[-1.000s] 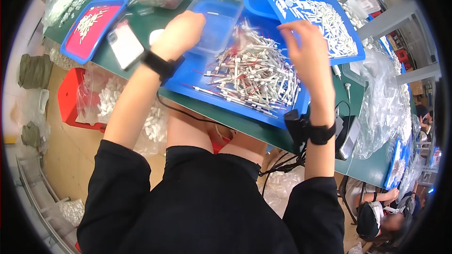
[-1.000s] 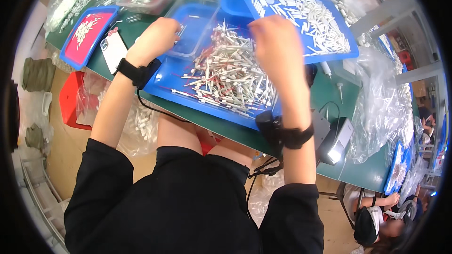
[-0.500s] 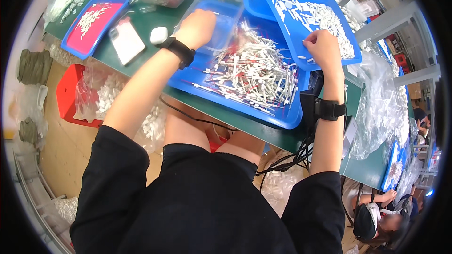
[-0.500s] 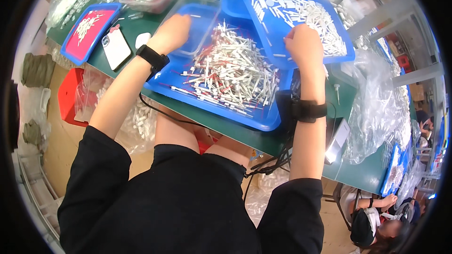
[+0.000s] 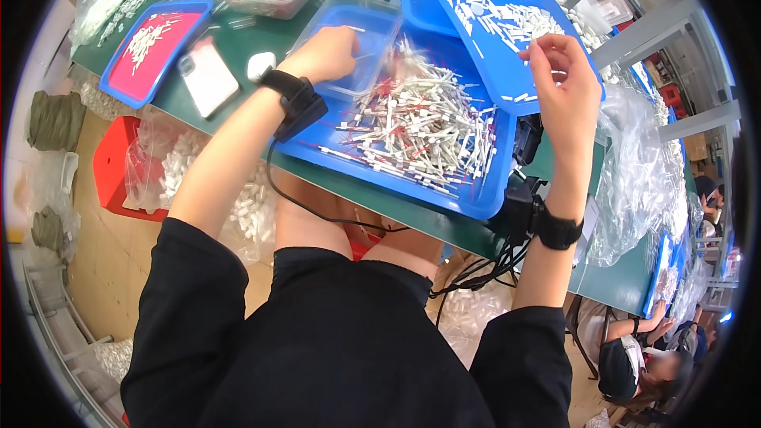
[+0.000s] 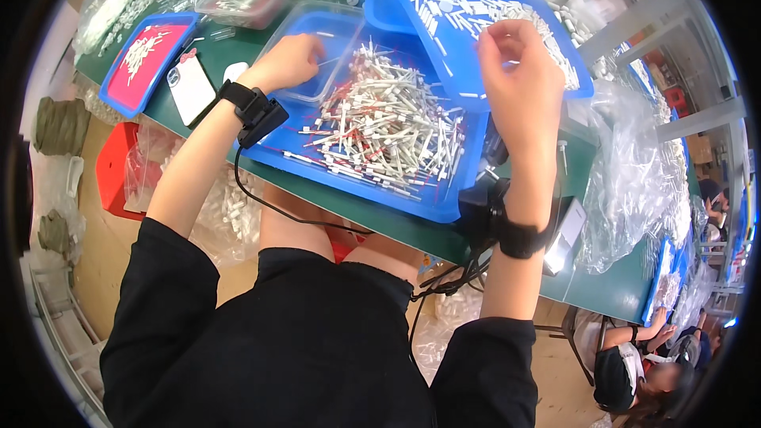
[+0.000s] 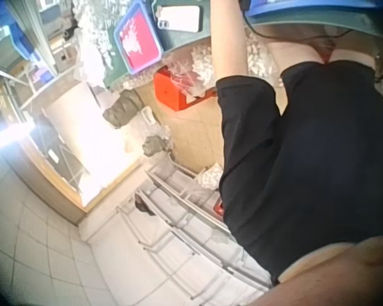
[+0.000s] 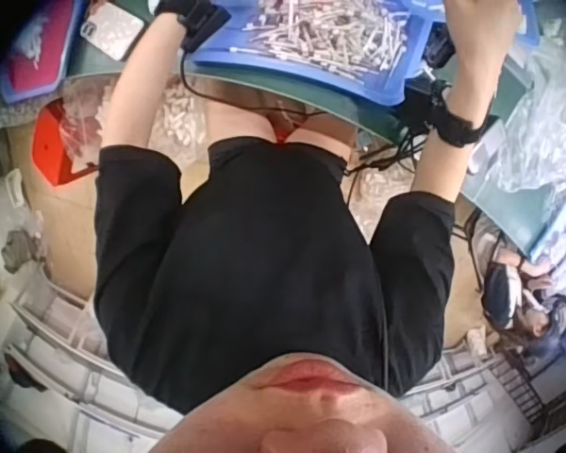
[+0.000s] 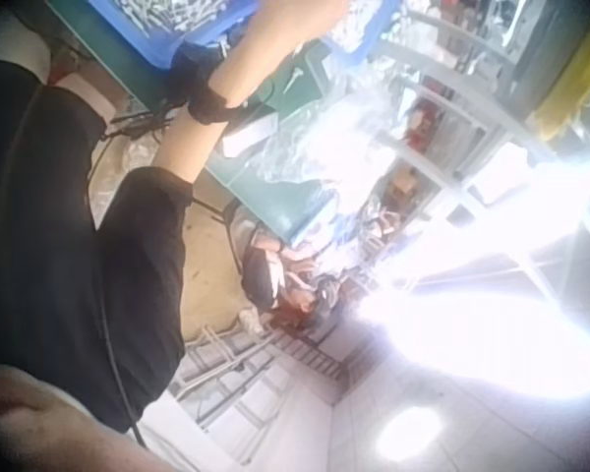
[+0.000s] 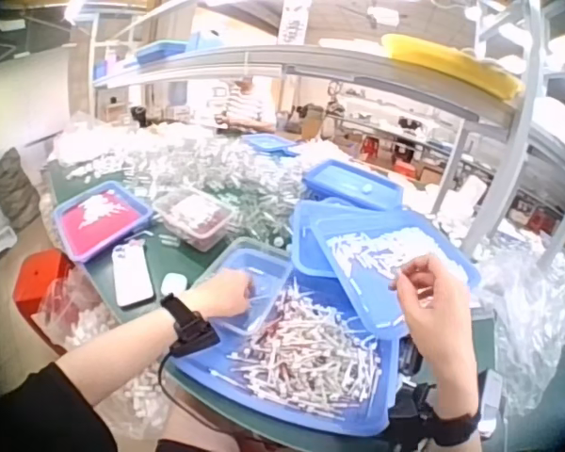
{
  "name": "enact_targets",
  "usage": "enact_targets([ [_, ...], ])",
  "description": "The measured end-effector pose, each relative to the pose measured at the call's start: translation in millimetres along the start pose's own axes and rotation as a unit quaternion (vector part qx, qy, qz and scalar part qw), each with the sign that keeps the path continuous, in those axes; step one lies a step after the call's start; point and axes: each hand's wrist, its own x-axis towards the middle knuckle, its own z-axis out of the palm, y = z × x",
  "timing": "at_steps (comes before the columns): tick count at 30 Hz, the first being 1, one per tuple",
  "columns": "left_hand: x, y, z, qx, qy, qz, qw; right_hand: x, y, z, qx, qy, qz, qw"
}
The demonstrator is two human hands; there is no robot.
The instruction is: The person picks small white cylindrical components from a blue tray and inserts them into clear plastic tubes held in the other hand. They repeat this process, occasionally placing the filled tubes into a clear plastic container. The workspace includes multiple trays of components and plastic packaging.
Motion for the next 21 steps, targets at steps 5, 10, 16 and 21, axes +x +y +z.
enact_targets([
  [5, 5.2, -4.6, 5.1, 0.089, -0.025, 0.018, 0.996, -21.9, -15.1, -6.5, 0.082, -0.027, -0.020, 0.996],
  [10, -7.2, 0.0, -10.3, 0.085, -0.071, 0.042, 0.993, -36.7, -14.8, -11.7, 0.105, -0.047, -0.014, 0.993],
  [16, -3.0, -0.9, -7.9, 0.149, 0.019, 0.093, 0.984, -45.3, -15.2, -10.1, 0.127, -0.049, -0.009, 0.991],
  [21, -40.1, 43.0, -38.7, -0.052, 0.249, 0.197, 0.947, -56.5, -19.6, -10.9, 0.188, -0.052, -0.007, 0.981],
])
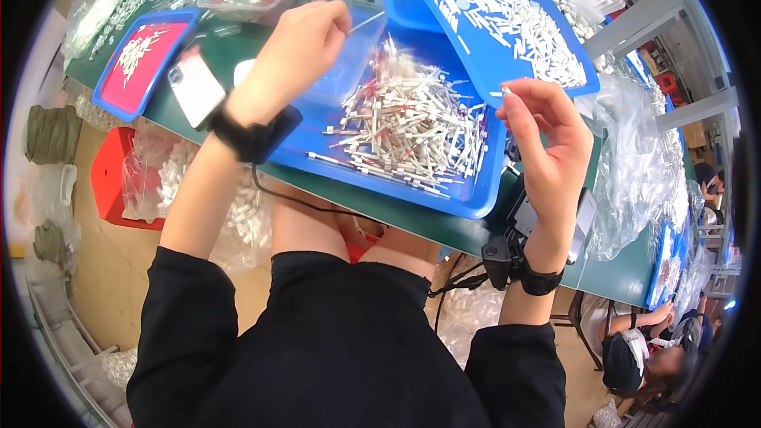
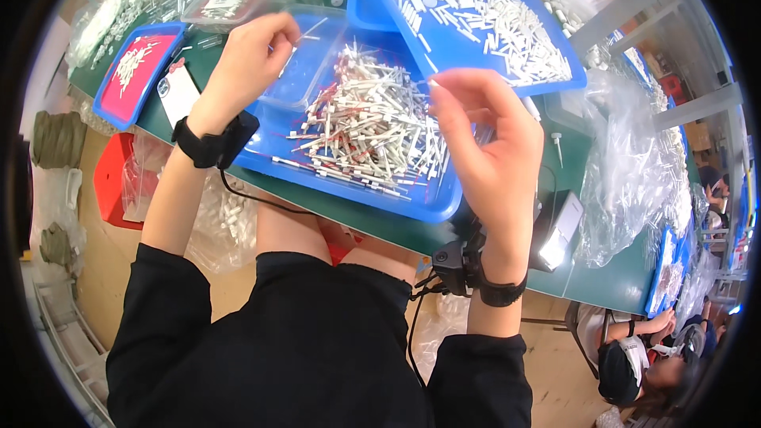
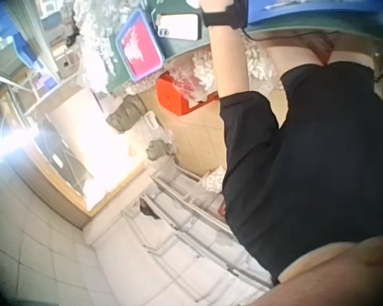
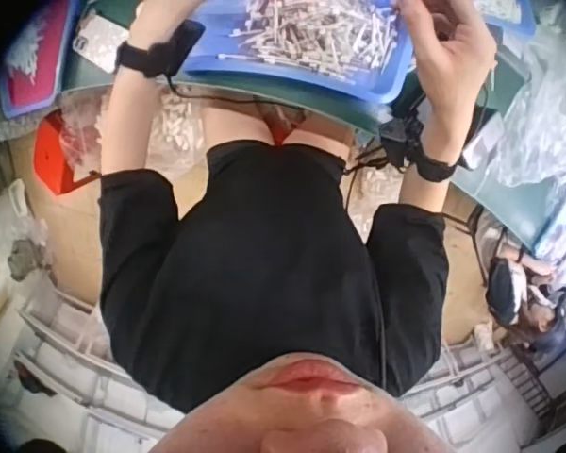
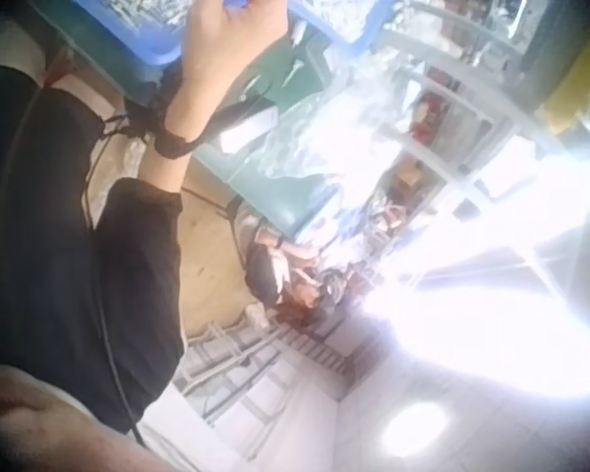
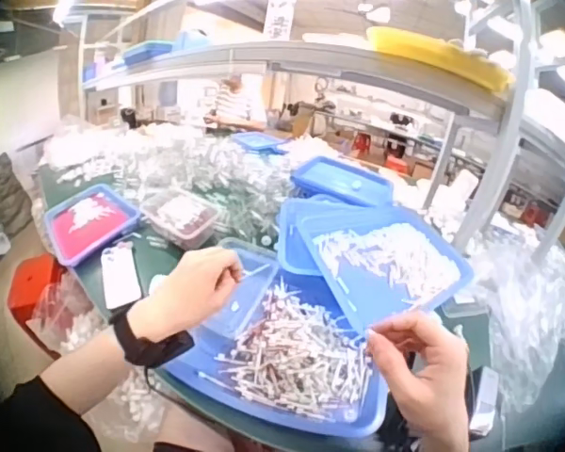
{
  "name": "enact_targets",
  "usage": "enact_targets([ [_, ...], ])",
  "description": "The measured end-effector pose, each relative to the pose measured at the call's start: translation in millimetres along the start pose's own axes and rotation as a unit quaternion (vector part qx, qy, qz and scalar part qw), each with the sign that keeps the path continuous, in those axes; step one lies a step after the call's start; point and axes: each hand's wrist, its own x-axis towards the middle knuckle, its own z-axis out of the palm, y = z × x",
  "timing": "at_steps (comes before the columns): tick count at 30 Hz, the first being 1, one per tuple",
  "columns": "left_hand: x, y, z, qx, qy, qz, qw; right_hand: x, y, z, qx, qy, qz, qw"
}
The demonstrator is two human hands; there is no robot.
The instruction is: The person picks small white cylindrical components from a blue tray and inserts them into clear plastic tubes held in the other hand. They repeat this process, occasionally placing the filled tubes into a clear plastic container. The workspace includes multiple trays of components and plastic packaging.
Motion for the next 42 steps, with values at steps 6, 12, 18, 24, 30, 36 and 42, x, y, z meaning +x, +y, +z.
enact_targets([
  [6, -10.9, 21.4, 5.0, -0.025, 0.021, -0.040, 0.999, -2.5, 6.7, 24.8, 0.038, -0.049, 0.010, 0.998],
  [12, -34.1, 111.3, -28.0, -0.311, -0.089, -0.121, 0.938, -14.5, -8.1, 21.8, 0.198, -0.115, 0.071, 0.971],
  [18, -51.5, 124.3, -32.3, -0.255, -0.032, -0.041, 0.966, -34.4, -26.9, 5.5, 0.292, -0.123, 0.078, 0.945],
  [24, -52.0, 126.7, -34.1, -0.201, -0.021, 0.012, 0.979, -36.5, -27.2, -0.5, 0.256, -0.112, 0.075, 0.957],
  [30, -55.5, 128.1, -36.8, -0.161, -0.015, 0.033, 0.986, -40.5, -34.0, -5.6, 0.231, -0.113, 0.092, 0.962],
  [36, -55.6, 128.7, -37.4, -0.139, -0.022, 0.056, 0.989, -40.0, -36.8, -5.3, 0.181, -0.113, 0.078, 0.974],
  [42, -53.7, 131.0, -21.3, -0.162, -0.020, 0.049, 0.985, -34.5, -34.9, 11.9, -0.138, -0.073, -0.152, 0.976],
])
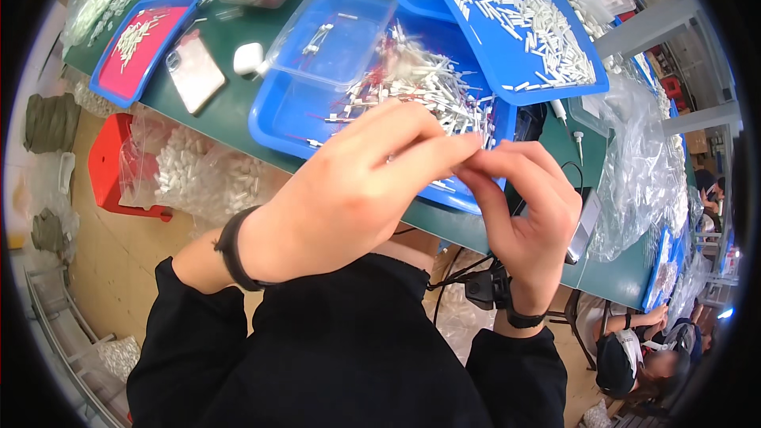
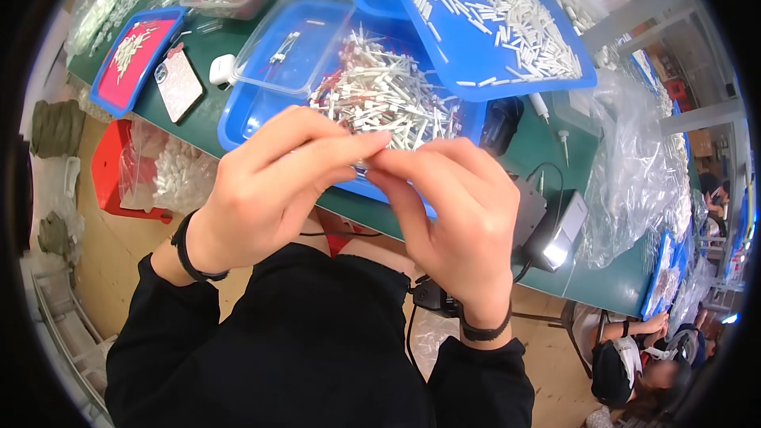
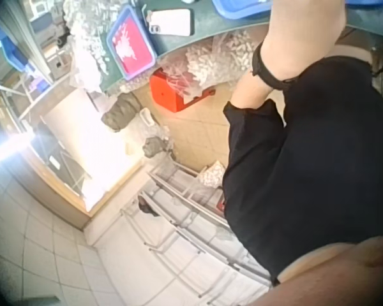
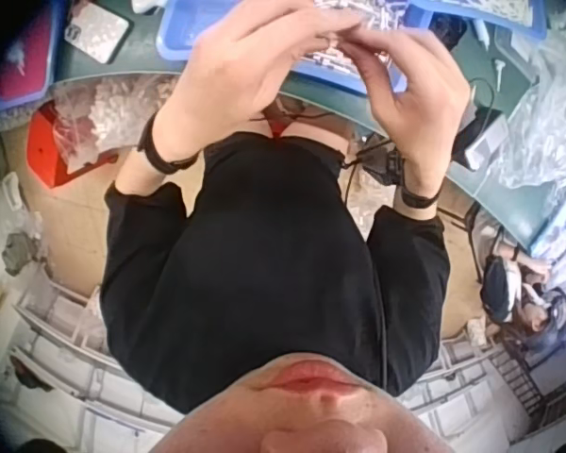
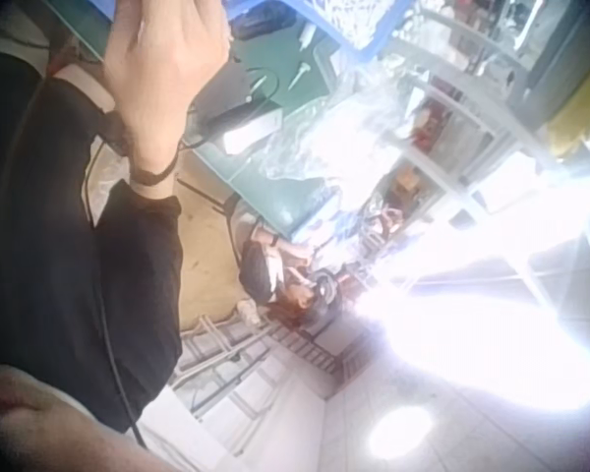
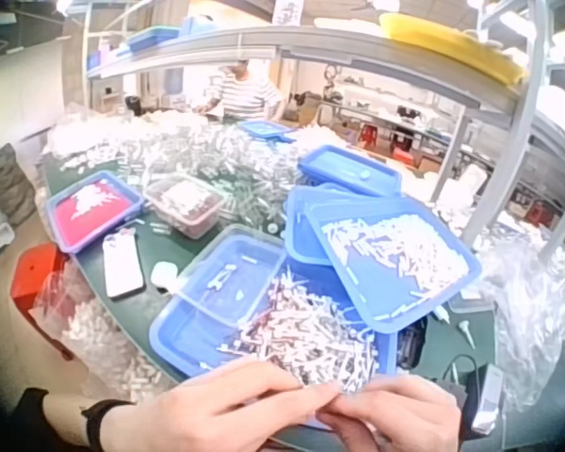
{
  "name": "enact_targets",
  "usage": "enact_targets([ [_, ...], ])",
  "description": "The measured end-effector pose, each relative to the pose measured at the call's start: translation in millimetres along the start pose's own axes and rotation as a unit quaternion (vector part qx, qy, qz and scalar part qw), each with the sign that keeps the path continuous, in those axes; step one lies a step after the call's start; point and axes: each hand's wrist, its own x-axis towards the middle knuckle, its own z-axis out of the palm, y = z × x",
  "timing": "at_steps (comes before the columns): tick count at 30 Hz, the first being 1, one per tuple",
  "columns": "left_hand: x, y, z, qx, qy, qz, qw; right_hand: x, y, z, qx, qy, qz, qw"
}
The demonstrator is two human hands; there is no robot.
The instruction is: The person picks small white cylindrical components from a blue tray and inserts them into clear plastic tubes held in the other hand. They repeat this process, occasionally placing the filled tubes into a clear plastic container. The workspace includes multiple trays of components and plastic packaging.
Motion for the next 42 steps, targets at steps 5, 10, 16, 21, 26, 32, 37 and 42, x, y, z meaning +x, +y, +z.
enact_targets([
  [5, -2.4, -18.0, -2.9, -0.071, 0.019, -0.046, 0.996, -3.2, 5.6, 4.7, 0.003, 0.038, 0.011, 0.999],
  [10, -1.4, -12.6, -9.2, -0.089, 0.017, -0.045, 0.995, -1.4, 4.8, 5.2, 0.004, 0.038, -0.017, 0.999],
  [16, -4.5, -15.3, -9.1, -0.070, 0.015, -0.029, 0.997, -6.2, 6.3, 5.4, 0.047, 0.026, 0.005, 0.999],
  [21, -7.2, -13.8, -9.5, -0.063, 0.016, -0.020, 0.998, -9.0, 1.5, 4.8, 0.093, 0.029, 0.047, 0.994],
  [26, -8.9, -10.6, -9.5, -0.070, 0.026, -0.022, 0.997, -9.2, 2.9, 7.8, -0.016, 0.057, -0.076, 0.995],
  [32, -10.6, -17.0, -7.9, -0.065, 0.009, -0.058, 0.996, -2.2, 7.6, 18.5, -0.026, 0.023, -0.068, 0.997],
  [37, 15.6, -79.7, -30.1, 0.032, -0.005, -0.125, 0.992, 18.8, 40.6, 36.8, -0.125, 0.031, -0.064, 0.990],
  [42, 32.9, -162.0, -28.8, 0.304, -0.177, -0.229, 0.908, 53.3, 52.2, 44.7, -0.221, 0.053, -0.116, 0.967],
])
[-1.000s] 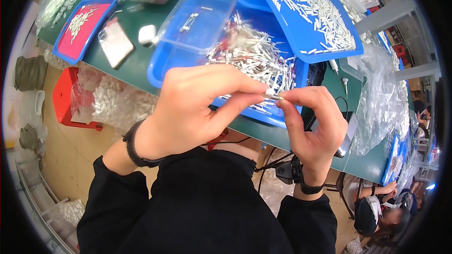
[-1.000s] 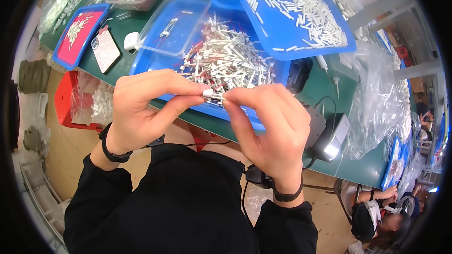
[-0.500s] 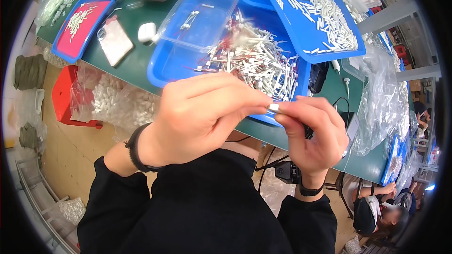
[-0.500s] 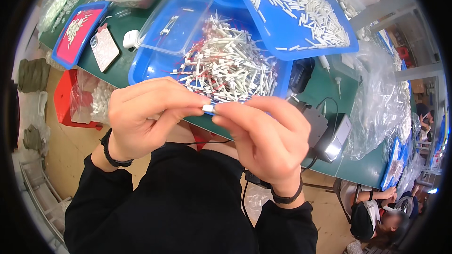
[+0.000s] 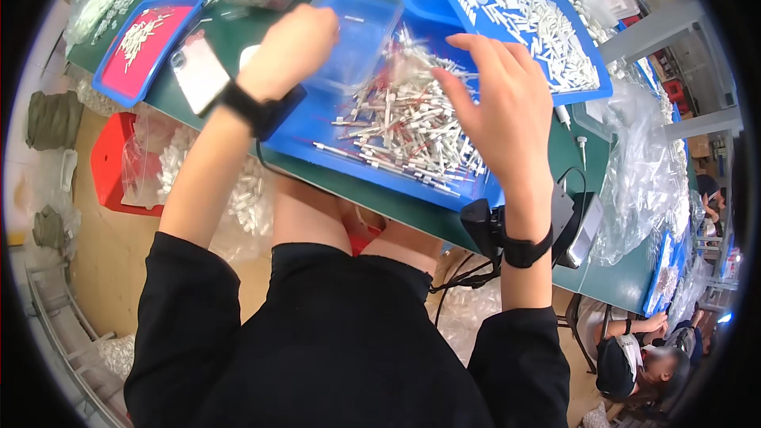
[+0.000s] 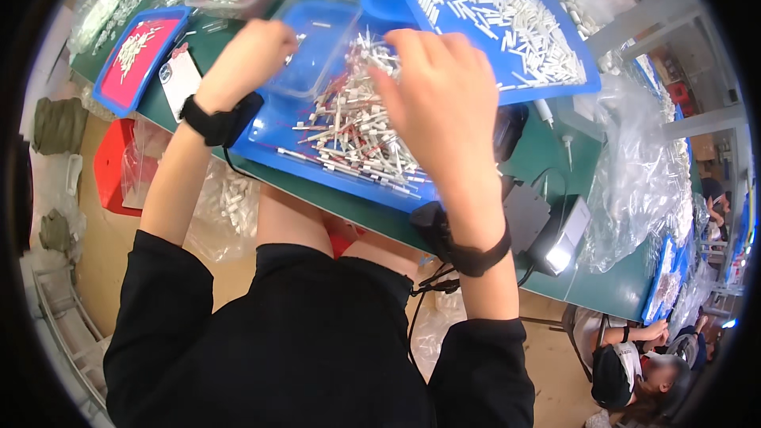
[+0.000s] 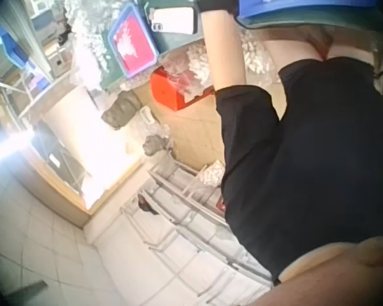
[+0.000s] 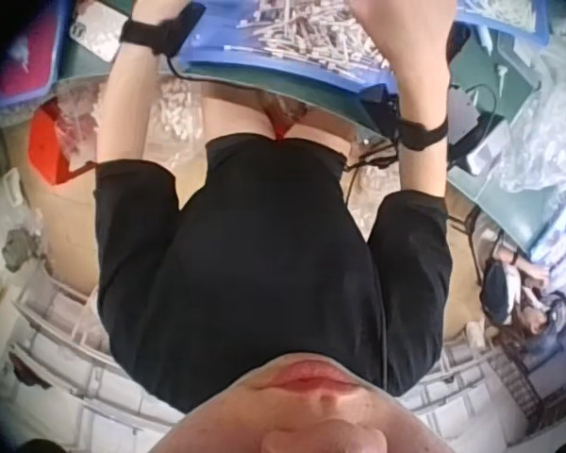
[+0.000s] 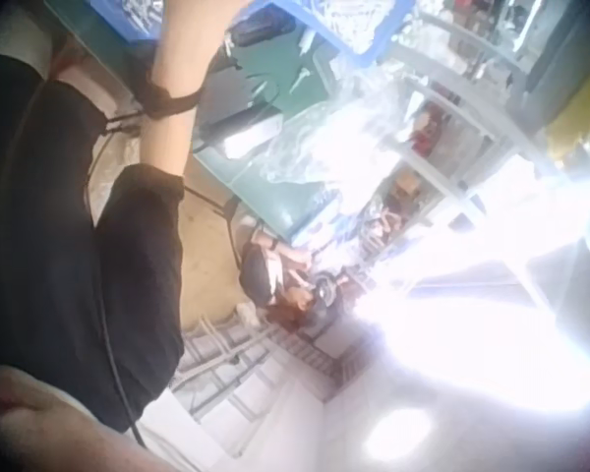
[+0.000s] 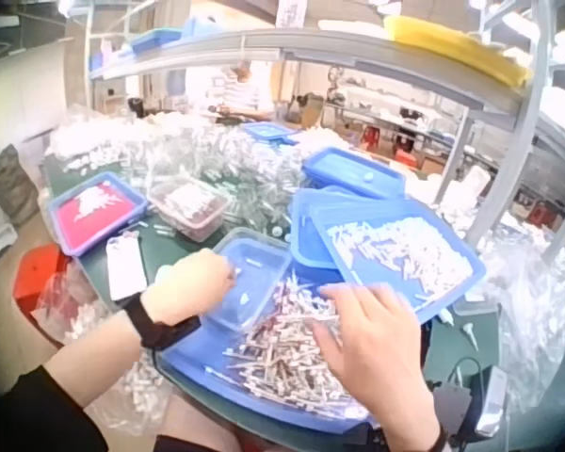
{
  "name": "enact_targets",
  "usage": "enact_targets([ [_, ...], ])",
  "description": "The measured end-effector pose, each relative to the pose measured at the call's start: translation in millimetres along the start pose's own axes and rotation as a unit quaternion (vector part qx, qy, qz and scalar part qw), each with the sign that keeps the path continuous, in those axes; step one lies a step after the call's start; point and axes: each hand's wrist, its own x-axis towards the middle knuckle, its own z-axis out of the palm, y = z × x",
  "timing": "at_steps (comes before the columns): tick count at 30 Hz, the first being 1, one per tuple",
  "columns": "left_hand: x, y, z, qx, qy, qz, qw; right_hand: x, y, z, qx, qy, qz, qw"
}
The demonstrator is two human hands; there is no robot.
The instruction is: The person picks small white cylindrical components from a blue tray and inserts them into clear plastic tubes held in the other hand. They repeat this process, occasionally placing the filled tubes into a clear plastic container. The workspace includes multiple trays of components and plastic packaging.
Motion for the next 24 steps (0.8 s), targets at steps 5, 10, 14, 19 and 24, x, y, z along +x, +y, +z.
enact_targets([
  [5, 14.5, -13.5, 33.2, 0.093, -0.044, -0.016, 0.995, 13.5, -68.3, -53.0, 0.094, -0.019, -0.102, 0.990],
  [10, 23.5, -9.5, 43.3, 0.074, 0.030, -0.022, 0.997, 25.4, -143.3, -77.0, 0.229, 0.080, -0.232, 0.942],
  [14, 30.0, -12.5, 52.3, 0.081, 0.043, 0.002, 0.996, 21.5, -139.2, -71.8, 0.253, 0.036, -0.250, 0.934],
  [19, 24.1, -1.8, 44.1, 0.050, 0.001, -0.041, 0.998, 20.7, -140.8, -66.0, 0.278, 0.007, -0.250, 0.928],
  [24, 30.2, -5.5, 56.7, 0.041, 0.025, -0.032, 0.998, 17.0, -144.9, -64.8, 0.287, -0.019, -0.245, 0.926],
])
